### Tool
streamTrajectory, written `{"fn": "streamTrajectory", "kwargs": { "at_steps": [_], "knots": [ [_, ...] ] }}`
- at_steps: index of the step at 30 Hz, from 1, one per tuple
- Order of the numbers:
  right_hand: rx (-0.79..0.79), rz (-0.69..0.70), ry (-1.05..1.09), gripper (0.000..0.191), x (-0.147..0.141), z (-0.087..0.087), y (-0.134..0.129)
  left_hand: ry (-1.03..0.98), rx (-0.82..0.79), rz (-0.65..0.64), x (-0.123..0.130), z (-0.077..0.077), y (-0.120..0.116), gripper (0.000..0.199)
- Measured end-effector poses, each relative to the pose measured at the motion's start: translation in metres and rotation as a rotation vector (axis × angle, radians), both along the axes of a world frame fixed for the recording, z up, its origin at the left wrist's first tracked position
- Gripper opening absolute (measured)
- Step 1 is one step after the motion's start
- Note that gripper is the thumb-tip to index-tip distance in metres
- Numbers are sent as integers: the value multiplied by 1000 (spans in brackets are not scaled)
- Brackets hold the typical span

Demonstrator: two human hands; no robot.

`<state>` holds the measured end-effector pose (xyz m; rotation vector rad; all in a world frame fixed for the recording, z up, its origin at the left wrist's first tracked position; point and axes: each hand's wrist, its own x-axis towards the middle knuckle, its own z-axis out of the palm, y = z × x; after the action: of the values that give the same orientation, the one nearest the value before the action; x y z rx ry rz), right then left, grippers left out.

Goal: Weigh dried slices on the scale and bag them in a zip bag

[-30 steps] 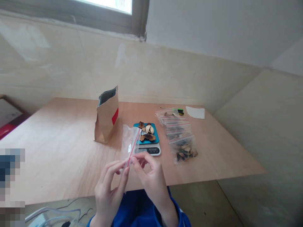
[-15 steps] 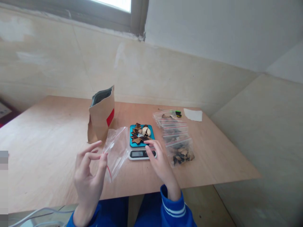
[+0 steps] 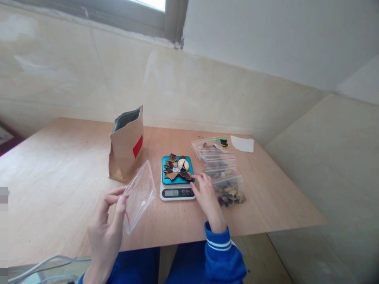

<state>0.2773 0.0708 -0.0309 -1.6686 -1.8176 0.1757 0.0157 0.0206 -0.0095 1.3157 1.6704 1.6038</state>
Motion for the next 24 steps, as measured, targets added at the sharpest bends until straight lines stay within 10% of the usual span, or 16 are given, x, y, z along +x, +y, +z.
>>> {"fn": "streamTrajectory", "kwargs": {
  "at_steps": [24],
  "knots": [
    [92,10,106,18,3,7,5,-10,27,-20,-3,0,-1,29]
  ]
}}
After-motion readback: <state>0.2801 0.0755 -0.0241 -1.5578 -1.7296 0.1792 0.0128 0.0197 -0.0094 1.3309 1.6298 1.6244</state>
